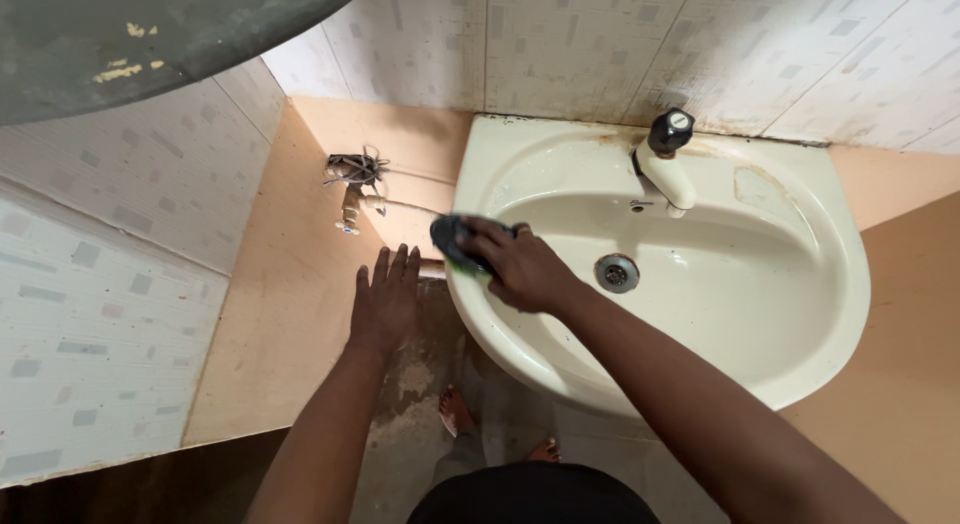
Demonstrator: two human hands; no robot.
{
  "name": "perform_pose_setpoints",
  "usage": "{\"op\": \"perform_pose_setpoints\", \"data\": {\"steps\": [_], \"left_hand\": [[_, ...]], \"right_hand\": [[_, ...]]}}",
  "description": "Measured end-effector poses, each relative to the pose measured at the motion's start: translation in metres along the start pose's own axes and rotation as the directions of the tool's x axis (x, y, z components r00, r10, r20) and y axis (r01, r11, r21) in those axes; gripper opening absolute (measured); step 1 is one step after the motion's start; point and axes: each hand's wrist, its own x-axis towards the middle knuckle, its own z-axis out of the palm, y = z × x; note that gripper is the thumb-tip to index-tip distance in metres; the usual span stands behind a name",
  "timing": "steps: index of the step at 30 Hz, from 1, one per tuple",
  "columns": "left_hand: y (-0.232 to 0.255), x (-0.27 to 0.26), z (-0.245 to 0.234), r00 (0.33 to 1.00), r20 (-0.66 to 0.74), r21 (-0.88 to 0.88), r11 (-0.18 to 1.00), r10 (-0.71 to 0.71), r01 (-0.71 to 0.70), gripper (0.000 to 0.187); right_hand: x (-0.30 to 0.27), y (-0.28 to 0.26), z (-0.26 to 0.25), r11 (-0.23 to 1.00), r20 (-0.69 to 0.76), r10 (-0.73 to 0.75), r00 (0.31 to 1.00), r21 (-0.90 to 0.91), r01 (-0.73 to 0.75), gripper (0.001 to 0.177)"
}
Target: The person scrubs a white bathroom sink using a green scrubbing brush. They repeatedly wet the brush under the tap and scrub the basin, faucet, and drain area.
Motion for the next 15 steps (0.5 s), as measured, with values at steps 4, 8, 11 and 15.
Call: {"op": "perform_pose_setpoints", "data": {"steps": [4,8,11,15], "left_hand": [[0.001,0.001,0.013,0.997,-0.066,-0.028,0.999,0.032,-0.034,0.070],[-0.001,-0.003,0.029,0.995,-0.094,0.019,0.999,0.028,-0.026,0.069],[0.002,-0.005,0.033,0.999,-0.053,-0.044,0.999,0.000,-0.002,0.066],[0.004,0.001,0.030,1.000,-0.001,-0.022,1.000,0.014,-0.014,0.067]], "right_hand": [[0.008,-0.002,0.004,0.994,-0.015,0.107,0.994,0.008,-0.107,0.071],[-0.026,-0.033,-0.005,0.942,0.153,0.201,0.968,0.241,-0.234,0.074],[-0.057,-0.047,-0.015,0.923,0.293,0.210,0.933,0.256,-0.288,0.077],[-0.074,-0.029,-0.012,0.916,0.263,0.098,0.960,0.353,-0.190,0.078]]}}
